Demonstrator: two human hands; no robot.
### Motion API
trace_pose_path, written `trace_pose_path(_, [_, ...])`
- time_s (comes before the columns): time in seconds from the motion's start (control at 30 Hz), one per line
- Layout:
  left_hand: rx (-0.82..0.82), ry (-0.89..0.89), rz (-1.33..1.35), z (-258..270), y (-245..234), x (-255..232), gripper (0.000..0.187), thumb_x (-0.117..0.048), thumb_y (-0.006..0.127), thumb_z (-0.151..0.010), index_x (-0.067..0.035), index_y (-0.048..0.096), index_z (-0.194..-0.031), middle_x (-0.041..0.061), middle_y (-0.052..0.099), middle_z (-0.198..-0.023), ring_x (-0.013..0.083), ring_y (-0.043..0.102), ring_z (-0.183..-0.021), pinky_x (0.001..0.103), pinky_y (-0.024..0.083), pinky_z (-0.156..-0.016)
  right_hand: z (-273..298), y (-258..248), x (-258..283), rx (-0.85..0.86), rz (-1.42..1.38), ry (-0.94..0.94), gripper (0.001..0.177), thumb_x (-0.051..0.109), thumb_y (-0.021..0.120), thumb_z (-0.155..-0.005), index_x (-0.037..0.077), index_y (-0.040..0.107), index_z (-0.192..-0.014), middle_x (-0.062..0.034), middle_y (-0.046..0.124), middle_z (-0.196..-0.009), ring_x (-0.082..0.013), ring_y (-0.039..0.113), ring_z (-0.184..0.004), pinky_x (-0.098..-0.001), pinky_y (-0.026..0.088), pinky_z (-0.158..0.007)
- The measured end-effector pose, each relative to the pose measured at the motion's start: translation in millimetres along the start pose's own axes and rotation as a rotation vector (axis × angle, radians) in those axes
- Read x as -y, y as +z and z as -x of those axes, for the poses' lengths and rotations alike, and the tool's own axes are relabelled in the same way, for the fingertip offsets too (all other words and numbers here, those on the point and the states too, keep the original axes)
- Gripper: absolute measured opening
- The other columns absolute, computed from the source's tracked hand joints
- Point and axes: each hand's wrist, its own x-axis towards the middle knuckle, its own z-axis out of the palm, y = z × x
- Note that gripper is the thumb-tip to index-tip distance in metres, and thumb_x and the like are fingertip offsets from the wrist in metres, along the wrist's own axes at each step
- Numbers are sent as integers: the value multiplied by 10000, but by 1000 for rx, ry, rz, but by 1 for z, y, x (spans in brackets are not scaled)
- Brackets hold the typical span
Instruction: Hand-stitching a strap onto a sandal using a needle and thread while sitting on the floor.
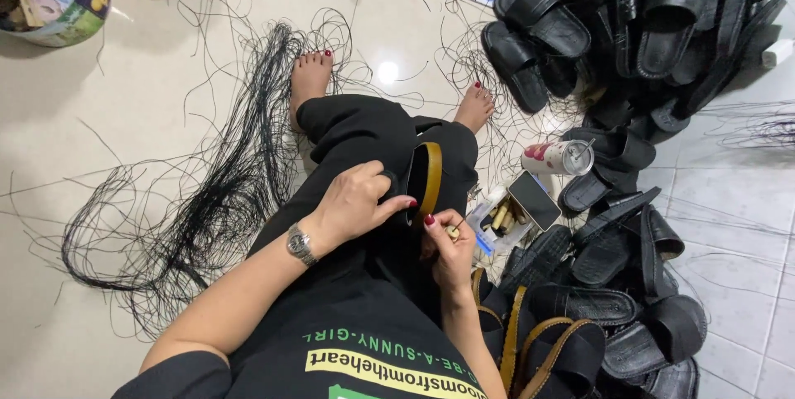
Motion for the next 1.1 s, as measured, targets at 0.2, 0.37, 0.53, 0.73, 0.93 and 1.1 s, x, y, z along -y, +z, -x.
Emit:
trace_pose_path(0.2, [72,-35,45,-5,-9,-1,579,-447,769,-873,-73,460,-556,61,405,-659,296,555,-542,352,460,-491,-1,-4,-1,15,30,59,199,16,739,-852,-41,620,-702,-65,413,-376,-112,426,-320,-229,373,-349])
trace_pose_path(0.37, [108,-59,57,-12,-14,-4,586,-450,798,-849,-83,460,-543,56,418,-650,298,553,-544,350,454,-483,-8,-11,0,75,5,89,176,9,734,-834,-46,622,-710,-77,448,-391,-121,456,-335,-228,378,-369])
trace_pose_path(0.53, [155,-16,12,-15,-15,0,606,-462,824,-844,-78,465,-543,68,417,-640,307,541,-546,376,435,-474,-9,-20,-9,79,13,90,139,50,771,-806,-15,654,-768,-44,496,-462,-95,485,-394,-232,396,-406])
trace_pose_path(0.73, [142,-2,40,-4,-14,5,674,-439,885,-893,-56,437,-568,60,406,-689,290,528,-562,327,430,-496,0,-14,-5,99,-46,22,139,11,746,-831,-59,636,-783,-88,486,-439,-127,490,-359,-221,392,-410])
trace_pose_path(0.93, [40,-19,1,-1,2,5,651,-415,845,-928,-83,418,-565,40,368,-691,299,504,-547,342,404,-491,-3,-4,0,76,-98,24,139,-4,711,-873,-74,618,-796,-85,447,-406,-132,471,-322,-222,389,-377])
trace_pose_path(1.1, [3,-71,-2,0,11,2,651,-386,849,-929,-84,406,-559,37,350,-700,309,489,-540,343,402,-503,-1,0,0,29,-94,30,153,-4,699,-892,-79,612,-792,-85,437,-390,-135,465,-303,-219,381,-359])
